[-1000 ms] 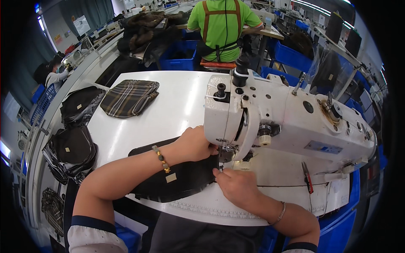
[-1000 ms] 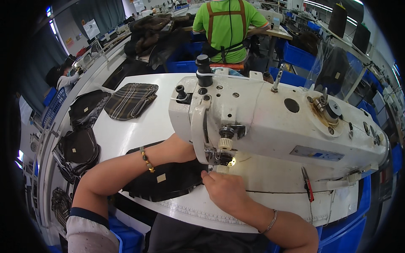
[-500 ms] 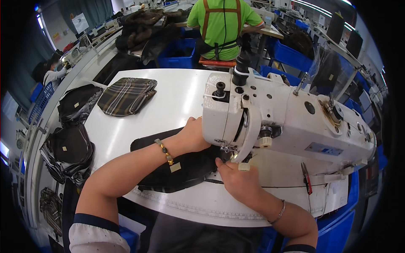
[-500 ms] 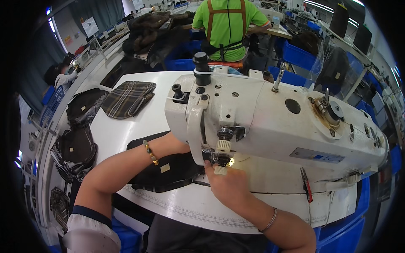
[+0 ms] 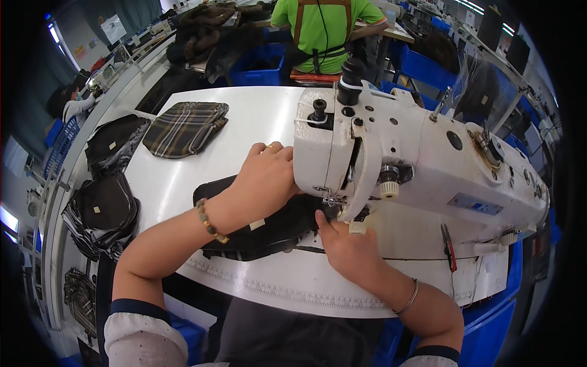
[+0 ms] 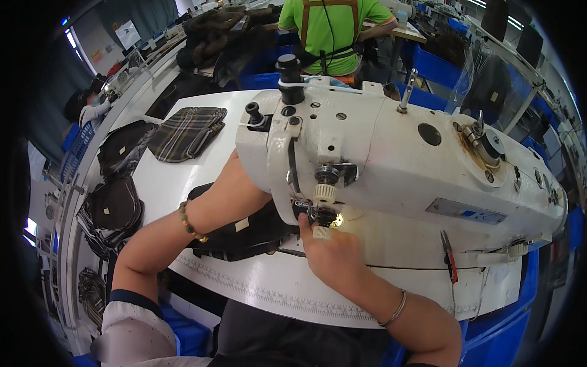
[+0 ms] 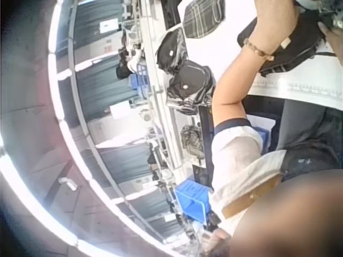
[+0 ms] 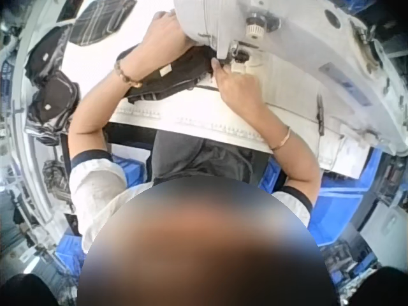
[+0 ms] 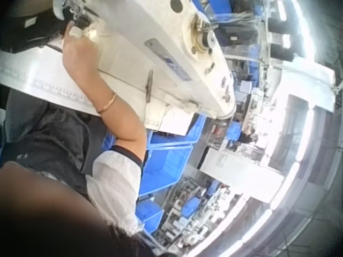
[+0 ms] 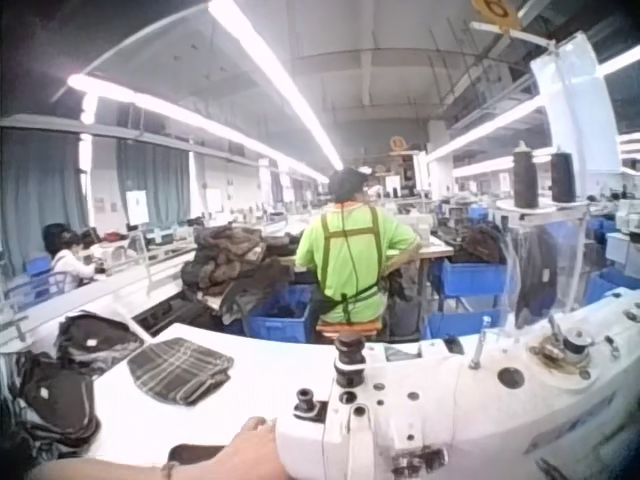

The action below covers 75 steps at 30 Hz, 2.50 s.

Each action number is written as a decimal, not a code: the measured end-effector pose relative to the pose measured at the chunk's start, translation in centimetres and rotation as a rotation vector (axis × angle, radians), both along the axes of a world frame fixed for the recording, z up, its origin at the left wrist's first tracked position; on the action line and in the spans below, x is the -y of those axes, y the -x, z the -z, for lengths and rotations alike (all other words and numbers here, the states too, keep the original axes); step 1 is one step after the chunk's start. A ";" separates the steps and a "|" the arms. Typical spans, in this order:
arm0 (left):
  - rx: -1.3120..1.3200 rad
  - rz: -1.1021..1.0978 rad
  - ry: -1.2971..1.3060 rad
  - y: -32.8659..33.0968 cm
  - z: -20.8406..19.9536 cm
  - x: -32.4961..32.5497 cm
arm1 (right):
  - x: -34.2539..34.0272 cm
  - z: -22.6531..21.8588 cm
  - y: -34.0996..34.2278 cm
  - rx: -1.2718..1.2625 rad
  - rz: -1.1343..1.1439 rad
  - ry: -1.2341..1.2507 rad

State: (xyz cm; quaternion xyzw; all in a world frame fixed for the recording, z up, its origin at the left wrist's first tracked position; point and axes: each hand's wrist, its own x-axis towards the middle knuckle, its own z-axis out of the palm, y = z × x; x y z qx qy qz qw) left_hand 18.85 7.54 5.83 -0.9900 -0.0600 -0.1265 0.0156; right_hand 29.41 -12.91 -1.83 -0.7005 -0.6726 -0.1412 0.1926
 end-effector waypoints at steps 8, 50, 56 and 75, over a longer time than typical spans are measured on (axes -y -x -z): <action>-0.219 0.215 0.181 4.4 0.1 4.8 | 0.0 -0.4 0.0 -0.006 0.013 0.044; 0.221 0.327 -0.073 2.7 3.2 4.2 | 1.6 -1.8 1.9 0.056 -0.140 0.066; 0.109 0.297 -0.080 2.7 2.8 4.8 | 1.7 -1.9 1.9 0.043 -0.156 0.087; 0.205 0.191 -0.039 1.9 4.4 5.0 | 0.8 -1.6 1.2 0.079 -0.105 0.102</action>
